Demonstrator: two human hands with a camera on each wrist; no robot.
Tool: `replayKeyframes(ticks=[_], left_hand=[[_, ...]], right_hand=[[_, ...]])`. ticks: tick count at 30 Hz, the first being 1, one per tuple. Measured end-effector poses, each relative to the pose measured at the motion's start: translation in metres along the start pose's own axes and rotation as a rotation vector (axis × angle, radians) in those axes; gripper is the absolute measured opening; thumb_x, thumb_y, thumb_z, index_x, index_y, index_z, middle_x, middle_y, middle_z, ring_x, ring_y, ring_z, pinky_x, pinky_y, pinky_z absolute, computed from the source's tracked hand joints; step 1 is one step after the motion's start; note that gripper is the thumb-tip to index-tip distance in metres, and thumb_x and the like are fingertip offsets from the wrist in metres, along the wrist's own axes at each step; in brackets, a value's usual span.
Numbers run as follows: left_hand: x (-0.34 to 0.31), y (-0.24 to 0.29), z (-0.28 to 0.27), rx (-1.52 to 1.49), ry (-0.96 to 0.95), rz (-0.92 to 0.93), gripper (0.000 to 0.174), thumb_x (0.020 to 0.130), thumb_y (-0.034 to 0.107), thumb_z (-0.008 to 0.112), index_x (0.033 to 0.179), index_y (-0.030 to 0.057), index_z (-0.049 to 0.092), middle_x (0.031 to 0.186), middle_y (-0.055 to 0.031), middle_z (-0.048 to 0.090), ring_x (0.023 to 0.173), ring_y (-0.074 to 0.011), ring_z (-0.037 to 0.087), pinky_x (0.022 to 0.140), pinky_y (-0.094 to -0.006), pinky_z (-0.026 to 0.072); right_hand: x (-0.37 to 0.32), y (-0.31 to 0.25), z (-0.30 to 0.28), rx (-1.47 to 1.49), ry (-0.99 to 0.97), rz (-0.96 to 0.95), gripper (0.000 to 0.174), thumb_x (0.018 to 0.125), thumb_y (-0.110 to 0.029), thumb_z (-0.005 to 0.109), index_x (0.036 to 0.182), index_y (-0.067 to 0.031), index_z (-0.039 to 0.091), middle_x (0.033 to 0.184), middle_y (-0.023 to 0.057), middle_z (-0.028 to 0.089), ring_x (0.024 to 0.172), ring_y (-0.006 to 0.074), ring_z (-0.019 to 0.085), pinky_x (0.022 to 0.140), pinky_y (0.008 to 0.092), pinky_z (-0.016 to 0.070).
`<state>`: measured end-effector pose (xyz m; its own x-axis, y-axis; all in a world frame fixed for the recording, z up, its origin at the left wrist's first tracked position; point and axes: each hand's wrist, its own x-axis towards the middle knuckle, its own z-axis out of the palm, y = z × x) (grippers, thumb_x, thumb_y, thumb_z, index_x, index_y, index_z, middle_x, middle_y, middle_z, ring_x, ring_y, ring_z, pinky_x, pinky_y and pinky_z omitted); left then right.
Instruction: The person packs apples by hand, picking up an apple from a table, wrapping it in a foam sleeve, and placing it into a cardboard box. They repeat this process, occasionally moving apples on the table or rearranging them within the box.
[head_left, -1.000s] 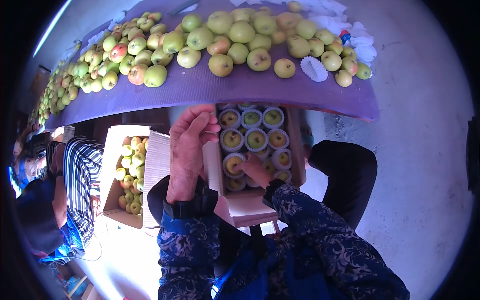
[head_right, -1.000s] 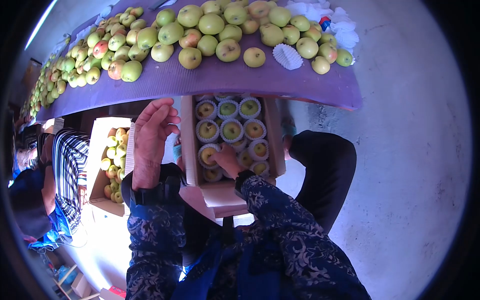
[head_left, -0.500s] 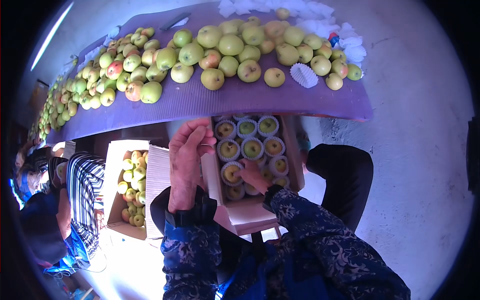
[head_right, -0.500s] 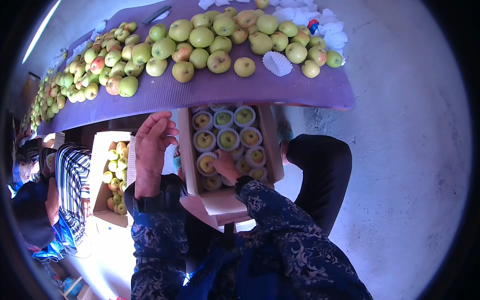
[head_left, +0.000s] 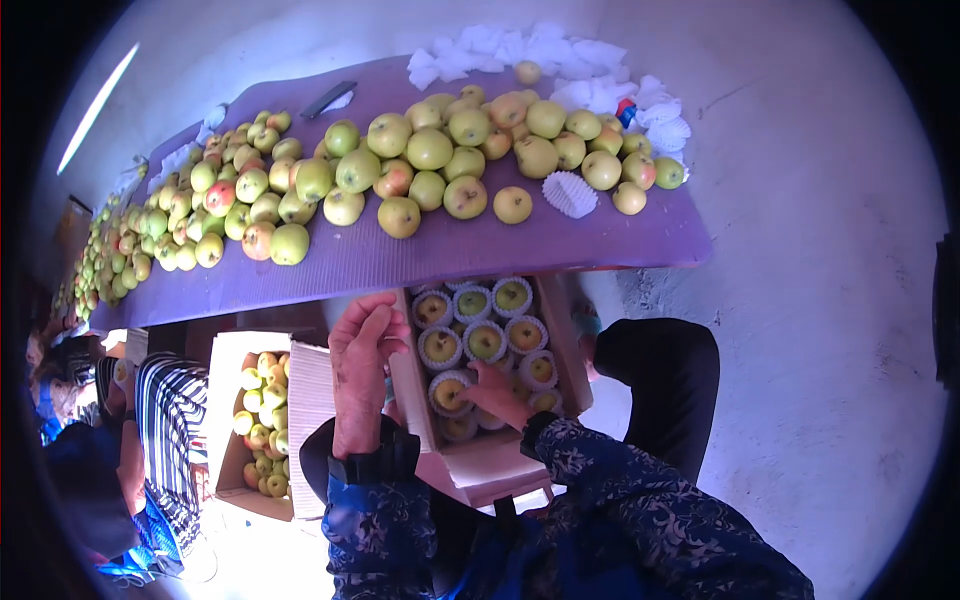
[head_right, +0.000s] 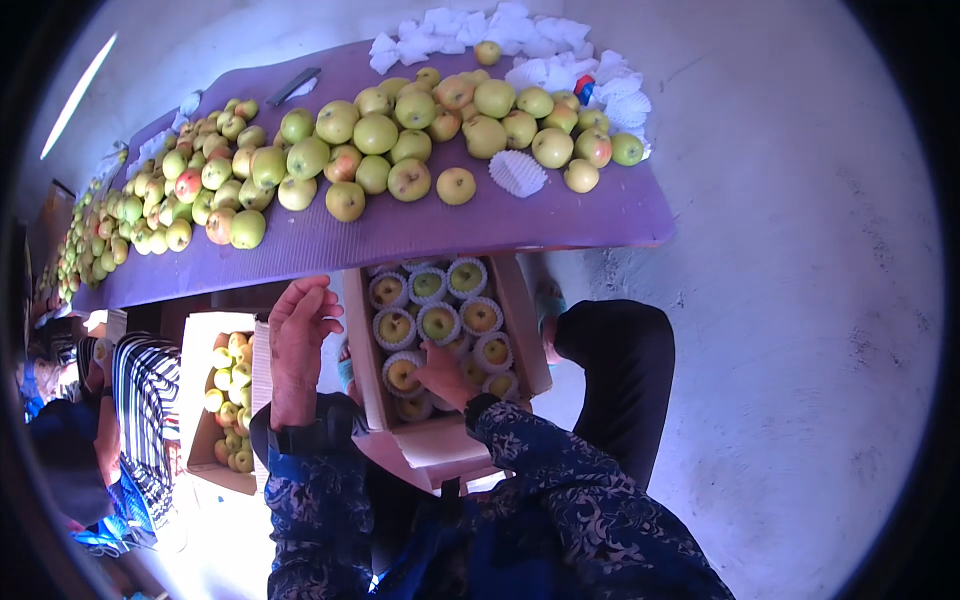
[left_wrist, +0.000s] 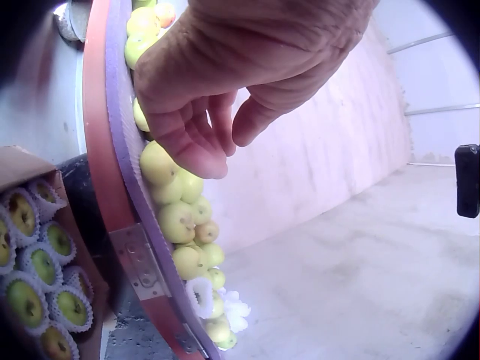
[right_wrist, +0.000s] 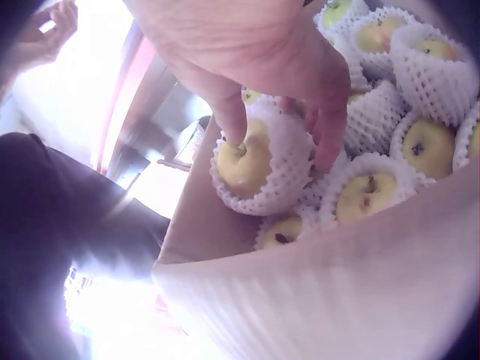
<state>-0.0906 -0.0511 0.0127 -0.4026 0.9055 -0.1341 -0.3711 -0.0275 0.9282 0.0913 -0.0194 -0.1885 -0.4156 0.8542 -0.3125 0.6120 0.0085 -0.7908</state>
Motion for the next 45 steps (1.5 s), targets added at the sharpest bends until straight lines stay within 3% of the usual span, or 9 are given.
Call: replayKeyframes(ticks=[5,10,16,21,24,30,32,35,45], left_hand=[[0.003,-0.002,0.012,0.040,-0.048,-0.006,0.016,0.092,0.013,0.061,0.103,0.0036,0.066,0.081,-0.0028,0.065,0.068,-0.0091,0.062,0.056,-0.0203,0.0490],[0.007,-0.008,0.021,0.046,-0.079,0.005,0.015,0.091,0.014,0.061,0.102,0.0041,0.067,0.079,-0.0018,0.065,0.067,-0.0088,0.062,0.056,-0.0203,0.0480],[0.013,-0.020,0.026,0.096,-0.114,-0.014,0.017,0.092,0.016,0.060,0.103,0.0044,0.065,0.080,-0.0025,0.064,0.065,-0.0092,0.061,0.054,-0.0213,0.0487],[0.009,-0.015,0.032,0.113,-0.115,-0.021,0.017,0.091,0.014,0.060,0.103,0.0033,0.065,0.080,-0.0028,0.065,0.068,-0.0097,0.061,0.056,-0.0218,0.0478],[0.012,-0.016,0.032,0.147,-0.139,-0.008,0.019,0.091,0.016,0.059,0.104,0.0034,0.065,0.081,-0.0031,0.064,0.068,-0.0098,0.061,0.056,-0.0215,0.0484],[0.010,-0.010,0.032,0.242,-0.125,-0.009,0.025,0.092,0.020,0.059,0.108,0.0025,0.064,0.083,-0.0025,0.063,0.071,-0.0098,0.060,0.058,-0.0220,0.0489],[0.015,-0.012,0.030,0.218,-0.138,-0.016,0.024,0.092,0.020,0.059,0.107,0.0028,0.064,0.083,-0.0020,0.063,0.071,-0.0094,0.061,0.059,-0.0215,0.0489],[0.016,-0.012,0.029,0.183,-0.182,-0.011,0.023,0.092,0.019,0.060,0.107,0.0032,0.065,0.083,-0.0018,0.064,0.071,-0.0092,0.061,0.060,-0.0214,0.0489],[0.014,-0.015,0.043,0.222,-0.211,-0.066,0.038,0.095,0.031,0.058,0.119,0.0017,0.058,0.095,-0.0062,0.063,0.079,-0.0139,0.064,0.065,-0.0245,0.0527]], right_hand=[[-0.007,0.004,-0.022,-0.011,-0.014,-0.191,0.052,0.073,-0.021,0.073,0.117,0.0030,0.057,0.109,0.0220,0.064,0.103,0.0353,0.062,0.089,0.0397,0.0479],[-0.037,-0.062,-0.081,0.107,-0.146,-0.239,0.032,0.079,-0.017,0.068,0.104,0.0012,0.063,0.090,0.0169,0.068,0.085,0.0318,0.066,0.076,0.0390,0.0511],[-0.036,-0.110,-0.143,0.125,0.222,-0.502,0.021,0.082,-0.012,0.064,0.100,-0.0012,0.062,0.079,0.0143,0.066,0.075,0.0306,0.065,0.071,0.0387,0.0507],[0.020,-0.131,-0.187,-0.172,0.692,-0.763,0.045,0.076,-0.009,0.068,0.119,-0.0044,0.053,0.116,0.0188,0.057,0.107,0.0375,0.055,0.088,0.0444,0.0467],[0.045,-0.137,-0.194,-0.347,0.633,-0.645,0.064,0.076,-0.011,0.069,0.133,-0.0038,0.043,0.128,0.0212,0.048,0.121,0.0390,0.045,0.103,0.0439,0.0378],[0.114,-0.104,-0.193,-0.400,0.568,-0.686,0.066,0.074,-0.013,0.068,0.134,-0.0038,0.041,0.126,0.0278,0.047,0.117,0.0445,0.047,0.099,0.0495,0.0405],[0.119,-0.109,-0.200,-0.400,0.554,-0.658,0.049,0.077,-0.011,0.064,0.124,-0.0073,0.049,0.110,0.0209,0.053,0.106,0.0418,0.052,0.090,0.0496,0.0447],[0.121,-0.111,-0.211,-0.386,0.494,-0.588,0.046,0.076,-0.013,0.068,0.119,-0.0118,0.051,0.109,0.0178,0.055,0.106,0.0387,0.054,0.089,0.0478,0.0452],[0.015,-0.143,-0.196,-0.112,0.575,-0.847,0.053,0.071,-0.017,0.073,0.119,-0.0072,0.055,0.111,0.0166,0.057,0.104,0.0345,0.056,0.089,0.0419,0.0463]])
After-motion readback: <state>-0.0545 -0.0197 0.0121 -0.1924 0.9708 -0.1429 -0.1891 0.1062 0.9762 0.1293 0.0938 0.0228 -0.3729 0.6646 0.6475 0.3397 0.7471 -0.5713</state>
